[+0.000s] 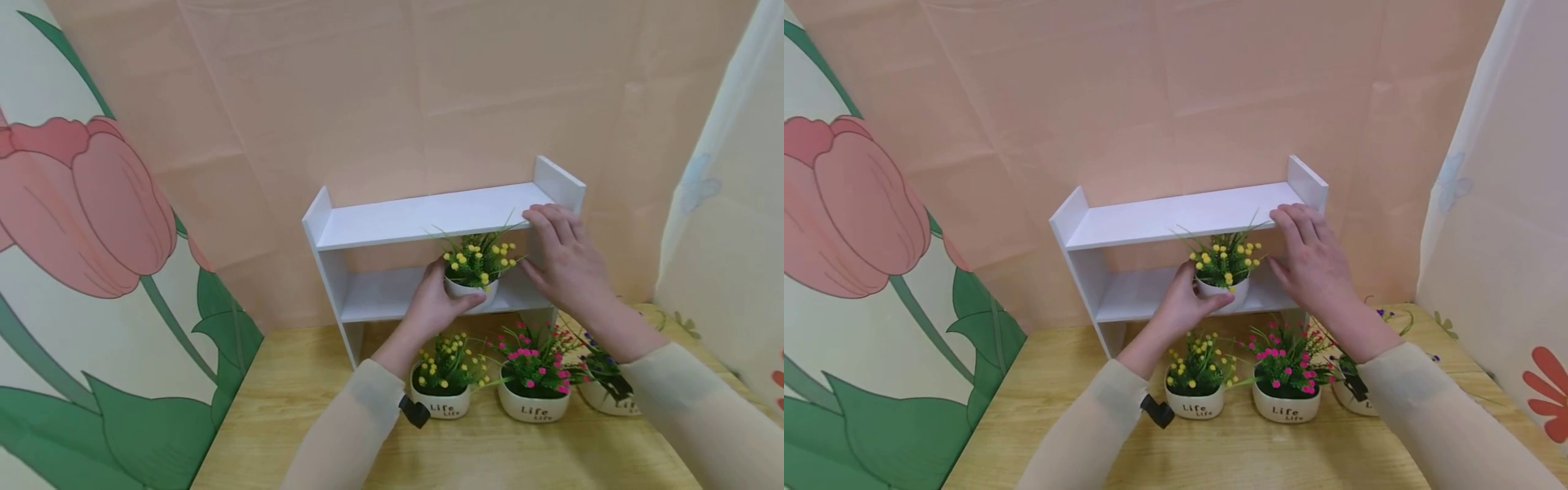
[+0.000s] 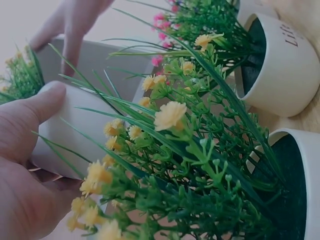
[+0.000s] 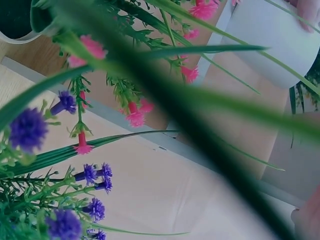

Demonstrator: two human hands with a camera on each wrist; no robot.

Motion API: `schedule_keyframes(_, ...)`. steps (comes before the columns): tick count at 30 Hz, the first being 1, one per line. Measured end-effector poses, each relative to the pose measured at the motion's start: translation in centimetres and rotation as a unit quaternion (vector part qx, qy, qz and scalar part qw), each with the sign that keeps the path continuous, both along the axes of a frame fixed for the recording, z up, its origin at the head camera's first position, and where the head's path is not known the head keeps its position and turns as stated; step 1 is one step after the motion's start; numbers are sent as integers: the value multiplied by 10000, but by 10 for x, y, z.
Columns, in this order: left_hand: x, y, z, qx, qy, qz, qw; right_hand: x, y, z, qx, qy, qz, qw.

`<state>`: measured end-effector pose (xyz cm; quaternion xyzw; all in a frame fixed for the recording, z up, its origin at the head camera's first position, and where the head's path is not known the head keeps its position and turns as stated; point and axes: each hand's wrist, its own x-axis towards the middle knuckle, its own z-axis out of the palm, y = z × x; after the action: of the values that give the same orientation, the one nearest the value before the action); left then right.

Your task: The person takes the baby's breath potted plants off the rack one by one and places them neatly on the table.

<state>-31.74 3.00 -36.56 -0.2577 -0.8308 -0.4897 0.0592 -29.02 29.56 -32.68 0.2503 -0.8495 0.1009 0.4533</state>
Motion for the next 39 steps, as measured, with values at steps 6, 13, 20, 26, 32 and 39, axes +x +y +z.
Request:
schedule_keyframes(6,6,-7,-3,70,-77,-92,9999,-1,0,-1,-24,3,-4,10000)
schedule_keyframes(13,14,-18,-4,3,-178,-98,9998,0,-1,0,60,-2,-58,10000)
schedule_keyframes(20,22,-31,-5,-48,-278,-148,9995,0,-1,0,92,3,-41,9999)
schedule_keyframes(26,30,-42,-6,-9,-367,-206,9991,1,-1,0,91,-13,-44,9999)
schedule_keyframes(32,39,-54,-8,65,-422,-317,9986,0,-2,0,68,47,-3,10000)
schedule_keyframes(39,46,-69,-8,14,-186,-398,9990,0,-2,1,52,73,35,10000)
